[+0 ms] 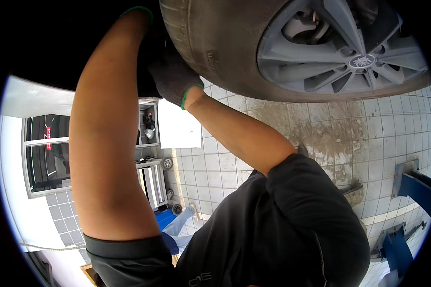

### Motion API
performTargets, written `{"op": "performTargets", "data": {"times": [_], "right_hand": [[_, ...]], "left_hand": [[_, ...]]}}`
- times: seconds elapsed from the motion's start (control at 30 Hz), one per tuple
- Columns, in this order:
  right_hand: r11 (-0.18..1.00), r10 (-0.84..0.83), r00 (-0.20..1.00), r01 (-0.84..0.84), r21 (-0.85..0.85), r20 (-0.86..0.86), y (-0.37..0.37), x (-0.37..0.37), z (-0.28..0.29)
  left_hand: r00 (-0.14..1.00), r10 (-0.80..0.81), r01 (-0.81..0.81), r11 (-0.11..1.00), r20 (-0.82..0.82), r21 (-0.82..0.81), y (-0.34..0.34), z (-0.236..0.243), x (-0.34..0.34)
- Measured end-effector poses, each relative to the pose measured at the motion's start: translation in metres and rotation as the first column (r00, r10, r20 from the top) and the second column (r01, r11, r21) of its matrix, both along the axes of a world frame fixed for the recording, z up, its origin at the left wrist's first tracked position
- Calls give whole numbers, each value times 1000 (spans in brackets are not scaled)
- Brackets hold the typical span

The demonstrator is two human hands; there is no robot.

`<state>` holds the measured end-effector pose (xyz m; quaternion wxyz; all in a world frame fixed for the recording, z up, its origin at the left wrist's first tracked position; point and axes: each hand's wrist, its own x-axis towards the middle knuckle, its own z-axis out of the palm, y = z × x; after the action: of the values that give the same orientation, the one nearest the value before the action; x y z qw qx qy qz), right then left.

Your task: The person works on the wheel well area of a white car elevated on a lift. They use a wrench to tighten bolts on the wheel arch liner and inspect the area with their hands. The person moves between the car and a tool cart to retrieve tools.

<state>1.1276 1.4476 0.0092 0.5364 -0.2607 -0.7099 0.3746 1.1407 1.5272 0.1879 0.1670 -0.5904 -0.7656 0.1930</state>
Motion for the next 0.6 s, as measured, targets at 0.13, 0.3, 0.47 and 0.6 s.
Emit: {"op": "performTargets", "data": {"times": [0.13, 0.3, 0.47, 0.6], "right_hand": [[964, 103, 994, -106, -243, -24, -1, 16, -2], [992, 49, 938, -5, -127, 344, 36, -22, -37], [985, -115, 987, 128, -112, 116, 44, -41, -47], [957, -208, 964, 165, -239, -167, 36, -36, -38]], "left_hand": [[1000, 14, -14, 1000, 5, -3, -3, -1, -4], [1000, 28, -28, 1000, -4, -10, -5, 2, -5], [999, 37, -37, 999, 4, -8, -10, 5, -7], [999, 36, -36, 999, 9, -10, -9, 5, -8]]}}
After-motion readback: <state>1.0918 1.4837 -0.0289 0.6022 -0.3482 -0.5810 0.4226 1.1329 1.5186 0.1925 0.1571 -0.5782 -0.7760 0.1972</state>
